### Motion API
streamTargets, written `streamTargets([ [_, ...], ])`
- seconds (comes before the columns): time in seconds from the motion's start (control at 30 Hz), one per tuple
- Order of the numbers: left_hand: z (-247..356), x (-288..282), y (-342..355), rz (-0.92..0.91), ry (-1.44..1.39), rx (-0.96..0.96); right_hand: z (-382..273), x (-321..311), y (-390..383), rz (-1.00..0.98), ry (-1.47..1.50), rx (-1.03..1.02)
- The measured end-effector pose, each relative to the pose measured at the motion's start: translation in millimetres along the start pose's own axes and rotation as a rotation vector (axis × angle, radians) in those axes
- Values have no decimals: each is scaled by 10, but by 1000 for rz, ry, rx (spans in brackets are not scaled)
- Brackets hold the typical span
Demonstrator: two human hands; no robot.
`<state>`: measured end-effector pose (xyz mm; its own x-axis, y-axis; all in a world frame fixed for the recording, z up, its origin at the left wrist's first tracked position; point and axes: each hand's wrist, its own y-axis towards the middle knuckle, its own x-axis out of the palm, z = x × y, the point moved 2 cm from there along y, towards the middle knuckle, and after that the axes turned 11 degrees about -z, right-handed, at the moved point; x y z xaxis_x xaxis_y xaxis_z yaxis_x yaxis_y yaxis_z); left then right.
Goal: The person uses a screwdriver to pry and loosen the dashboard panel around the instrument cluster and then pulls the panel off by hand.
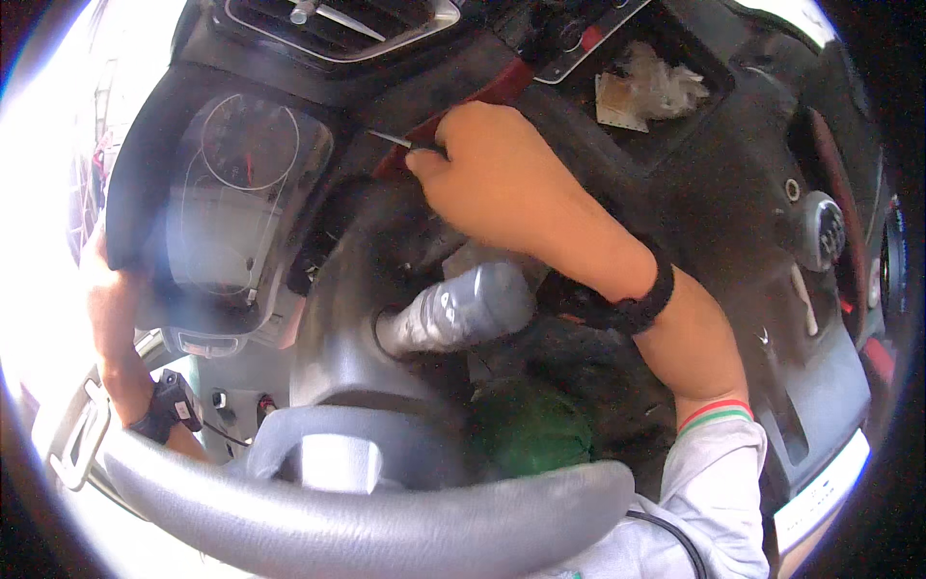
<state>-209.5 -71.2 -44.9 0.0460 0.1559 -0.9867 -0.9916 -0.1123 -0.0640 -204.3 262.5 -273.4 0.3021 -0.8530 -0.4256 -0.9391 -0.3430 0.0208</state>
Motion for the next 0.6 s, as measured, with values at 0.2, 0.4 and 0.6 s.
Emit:
streamTargets([
  [0.2,110,-61,-40,19,-23,24,113,127,-91,117,51,35],
  [0.4,-65,19,80,-35,-83,56,46,98,-19,153,-74,-17],
  [0.6,-56,-12,15,54,74,116,-181,64,2,114,-214,24],
])
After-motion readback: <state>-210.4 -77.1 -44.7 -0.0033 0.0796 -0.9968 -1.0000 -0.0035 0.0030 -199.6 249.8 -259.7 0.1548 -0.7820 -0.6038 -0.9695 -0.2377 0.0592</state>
